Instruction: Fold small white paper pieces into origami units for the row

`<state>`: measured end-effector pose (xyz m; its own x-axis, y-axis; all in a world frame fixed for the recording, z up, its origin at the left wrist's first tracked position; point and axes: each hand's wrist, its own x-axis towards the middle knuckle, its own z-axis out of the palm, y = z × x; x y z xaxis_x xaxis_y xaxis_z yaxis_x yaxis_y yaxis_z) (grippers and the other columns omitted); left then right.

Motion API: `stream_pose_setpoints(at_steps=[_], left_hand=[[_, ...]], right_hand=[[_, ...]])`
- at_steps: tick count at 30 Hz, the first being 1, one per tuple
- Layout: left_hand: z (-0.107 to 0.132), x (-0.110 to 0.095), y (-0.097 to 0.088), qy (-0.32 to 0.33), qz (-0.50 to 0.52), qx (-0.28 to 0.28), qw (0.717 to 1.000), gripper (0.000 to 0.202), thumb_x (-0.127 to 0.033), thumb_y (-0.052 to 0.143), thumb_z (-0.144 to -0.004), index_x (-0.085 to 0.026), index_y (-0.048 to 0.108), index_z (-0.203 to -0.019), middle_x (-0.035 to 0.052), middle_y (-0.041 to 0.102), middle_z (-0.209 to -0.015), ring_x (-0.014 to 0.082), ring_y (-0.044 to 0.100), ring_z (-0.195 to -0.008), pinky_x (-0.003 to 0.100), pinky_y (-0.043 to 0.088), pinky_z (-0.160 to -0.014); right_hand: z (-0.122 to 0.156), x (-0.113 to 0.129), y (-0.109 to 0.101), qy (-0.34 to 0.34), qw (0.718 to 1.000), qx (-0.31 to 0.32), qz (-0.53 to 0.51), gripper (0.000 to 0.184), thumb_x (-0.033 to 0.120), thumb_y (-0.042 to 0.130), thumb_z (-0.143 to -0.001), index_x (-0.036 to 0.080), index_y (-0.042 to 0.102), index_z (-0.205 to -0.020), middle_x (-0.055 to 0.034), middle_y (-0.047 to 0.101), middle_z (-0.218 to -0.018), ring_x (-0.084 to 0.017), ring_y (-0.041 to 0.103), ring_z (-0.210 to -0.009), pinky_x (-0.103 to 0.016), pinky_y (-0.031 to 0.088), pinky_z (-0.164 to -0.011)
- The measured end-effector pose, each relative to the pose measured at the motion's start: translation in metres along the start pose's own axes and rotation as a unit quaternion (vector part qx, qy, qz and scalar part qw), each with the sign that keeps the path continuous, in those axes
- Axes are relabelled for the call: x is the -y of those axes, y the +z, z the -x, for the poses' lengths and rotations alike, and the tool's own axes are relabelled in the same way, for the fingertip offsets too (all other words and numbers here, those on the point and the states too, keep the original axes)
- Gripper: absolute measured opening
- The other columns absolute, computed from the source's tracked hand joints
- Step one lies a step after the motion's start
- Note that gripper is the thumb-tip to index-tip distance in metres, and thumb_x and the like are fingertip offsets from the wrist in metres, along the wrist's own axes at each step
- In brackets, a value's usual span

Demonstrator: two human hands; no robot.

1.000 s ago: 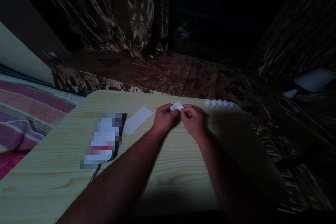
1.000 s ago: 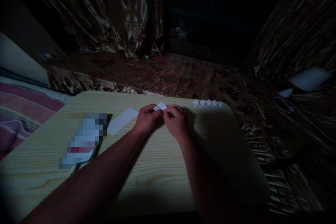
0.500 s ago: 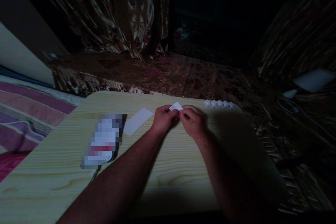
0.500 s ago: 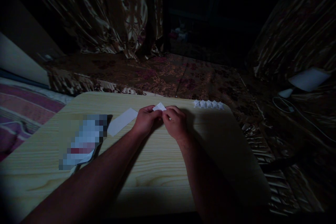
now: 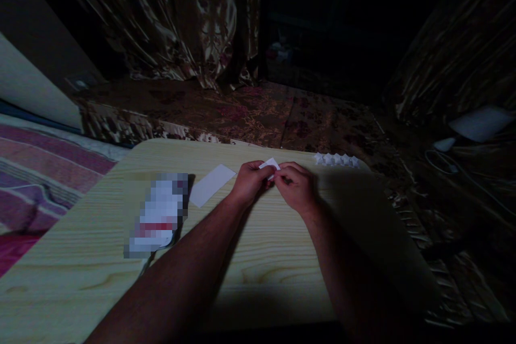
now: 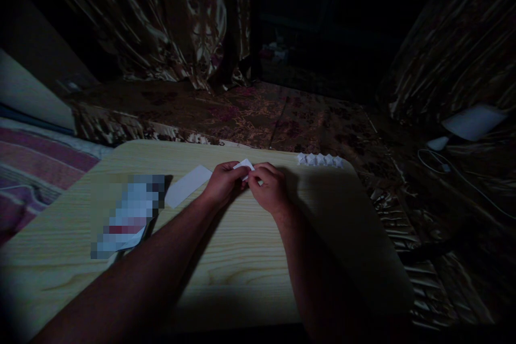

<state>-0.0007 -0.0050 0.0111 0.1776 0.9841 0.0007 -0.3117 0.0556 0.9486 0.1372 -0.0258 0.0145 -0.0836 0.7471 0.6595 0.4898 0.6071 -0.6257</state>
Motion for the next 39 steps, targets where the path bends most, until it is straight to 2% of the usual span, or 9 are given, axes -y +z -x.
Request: stream_pose_setpoints(at_steps=[2, 5, 8, 11, 15, 21, 32, 39], left_hand=[[-0.0005, 0.0004, -0.0001, -0.005, 0.010, -0.010, 1.000, 0.021, -0.029, 0.069, -0.066, -0.014, 0.057, -0.058, -0.0006, 0.054, -0.048, 0.0081, 0.045, -0.040, 0.022, 0.030, -0.041], [-0.0015, 0.0023, -0.0014, -0.002, 0.019, -0.018, 1.000, 0.022, -0.030, 0.069, -0.067, -0.014, 0.057, -0.060, -0.0001, 0.055, -0.049, 0.0085, 0.046, -0.041, 0.022, 0.030, -0.042], [-0.0020, 0.0047, -0.0029, 0.004, 0.006, -0.017, 1.000, 0.024, -0.033, 0.070, -0.068, -0.014, 0.057, -0.062, 0.0004, 0.056, -0.052, 0.0087, 0.047, -0.043, 0.023, 0.031, -0.043], [-0.0016, 0.0063, -0.0034, 0.011, -0.009, -0.021, 1.000, 0.026, -0.035, 0.070, -0.070, -0.014, 0.056, -0.063, -0.0004, 0.055, -0.053, 0.0083, 0.046, -0.043, 0.022, 0.031, -0.043], [-0.0012, 0.0062, -0.0026, 0.016, -0.029, -0.023, 0.999, 0.027, -0.036, 0.070, -0.070, -0.013, 0.056, -0.062, -0.0007, 0.053, -0.052, 0.0075, 0.044, -0.044, 0.022, 0.030, -0.044], [-0.0020, 0.0069, -0.0037, 0.012, -0.039, -0.021, 0.999, 0.028, -0.036, 0.068, -0.071, -0.014, 0.056, -0.061, 0.0000, 0.054, -0.052, 0.0077, 0.044, -0.044, 0.023, 0.031, -0.044], [-0.0015, 0.0074, -0.0037, 0.019, -0.052, -0.035, 0.998, 0.027, -0.035, 0.066, -0.072, -0.014, 0.055, -0.060, -0.0003, 0.053, -0.051, 0.0070, 0.042, -0.042, 0.021, 0.027, -0.042], [0.0003, 0.0052, -0.0019, 0.019, -0.054, -0.048, 0.997, 0.026, -0.036, 0.067, -0.070, -0.014, 0.058, -0.061, -0.0008, 0.052, -0.050, 0.0067, 0.040, -0.042, 0.021, 0.026, -0.041]], right_hand=[[0.0011, -0.0002, 0.0026, 0.044, 0.998, -0.013, -0.053, 0.006, 0.022, 0.059, -0.077, 0.021, 0.065, -0.076, -0.0050, 0.068, -0.086, -0.016, 0.064, -0.081, -0.027, 0.051, -0.072], [0.0009, -0.0004, 0.0047, 0.171, 0.973, -0.030, -0.151, 0.012, 0.030, 0.061, -0.077, 0.020, 0.061, -0.082, -0.0019, 0.067, -0.074, -0.015, 0.064, -0.068, -0.026, 0.051, -0.062], [-0.0019, 0.0009, 0.0035, 0.279, 0.936, -0.012, -0.216, 0.020, 0.038, 0.060, -0.078, 0.019, 0.056, -0.074, 0.0026, 0.060, -0.057, -0.011, 0.056, -0.050, -0.022, 0.046, -0.048], [-0.0046, 0.0030, 0.0020, 0.321, 0.913, 0.025, -0.251, 0.027, 0.042, 0.060, -0.077, 0.018, 0.054, -0.065, 0.0043, 0.053, -0.049, -0.009, 0.048, -0.042, -0.020, 0.038, -0.040], [-0.0053, 0.0038, 0.0034, 0.342, 0.899, 0.031, -0.271, 0.025, 0.038, 0.062, -0.074, 0.017, 0.055, -0.062, 0.0050, 0.051, -0.047, -0.007, 0.044, -0.039, -0.020, 0.035, -0.038], [-0.0042, 0.0016, 0.0064, 0.351, 0.885, 0.031, -0.304, 0.019, 0.034, 0.062, -0.072, 0.017, 0.055, -0.064, 0.0048, 0.053, -0.051, -0.008, 0.046, -0.040, -0.021, 0.036, -0.038], [-0.0025, -0.0001, 0.0085, 0.316, 0.916, 0.025, -0.245, 0.013, 0.031, 0.058, -0.073, 0.018, 0.056, -0.068, 0.0056, 0.053, -0.049, -0.008, 0.045, -0.040, -0.020, 0.036, -0.040], [-0.0020, -0.0020, 0.0086, 0.306, 0.924, 0.025, -0.229, 0.013, 0.032, 0.058, -0.074, 0.019, 0.056, -0.070, 0.0057, 0.053, -0.050, -0.008, 0.046, -0.041, -0.020, 0.037, -0.041]])
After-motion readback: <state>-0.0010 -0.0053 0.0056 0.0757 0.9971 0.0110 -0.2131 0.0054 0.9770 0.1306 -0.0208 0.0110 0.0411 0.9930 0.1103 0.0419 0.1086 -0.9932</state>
